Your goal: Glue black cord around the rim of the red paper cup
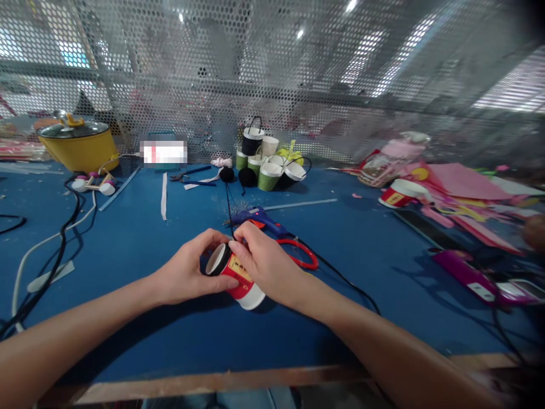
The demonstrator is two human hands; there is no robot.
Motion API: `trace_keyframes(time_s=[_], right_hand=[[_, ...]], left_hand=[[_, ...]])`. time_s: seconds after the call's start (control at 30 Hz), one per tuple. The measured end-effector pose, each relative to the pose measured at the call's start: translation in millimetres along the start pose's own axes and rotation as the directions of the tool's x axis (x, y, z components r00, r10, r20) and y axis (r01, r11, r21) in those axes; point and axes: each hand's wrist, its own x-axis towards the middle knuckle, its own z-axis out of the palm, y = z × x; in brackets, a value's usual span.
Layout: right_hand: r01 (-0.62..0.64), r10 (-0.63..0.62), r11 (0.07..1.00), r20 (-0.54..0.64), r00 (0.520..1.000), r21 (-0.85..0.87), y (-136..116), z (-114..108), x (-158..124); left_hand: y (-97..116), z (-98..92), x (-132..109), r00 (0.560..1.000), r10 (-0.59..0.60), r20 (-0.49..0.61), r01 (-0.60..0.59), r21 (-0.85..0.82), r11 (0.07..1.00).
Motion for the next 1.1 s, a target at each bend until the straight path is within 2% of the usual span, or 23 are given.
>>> trace_keyframes(time_s=[0.27,0.5,0.7,0.93,1.1], right_hand=[[0.055,-0.055,0.998,-0.013,0.998,-0.004,3.7,0.0,0.3],[0.056,-0.058,0.997,0.022,0.998,0.058,6.9,-0.1,-0.3],[0.107,-0.109,0.993,-0.033,0.994,-0.054,7.0,2.8,0.7],[0.149,-0.154,0.974,-0.017,0.988,-0.17,3.9,5.4,0.3],[0.142,-0.147,0.981,-0.027,0.989,-0.131,3.9,6.1,0.1]], left_hand=[[-3.9,1.1,0.3,0.999,0.033,0.004,-0.033,-0.019,0.999],[-8.8,1.7,0.3,0.989,0.13,-0.07,-0.127,0.053,0.99],[-3.5,-4.7,0.8,0.999,0.034,-0.039,-0.034,0.005,0.999],[-5.9,-7.3,3.0,0.998,-0.063,-0.03,0.061,-0.07,0.996],[-6.1,-5.0,3.3,0.996,-0.072,-0.044,0.068,-0.095,0.993]])
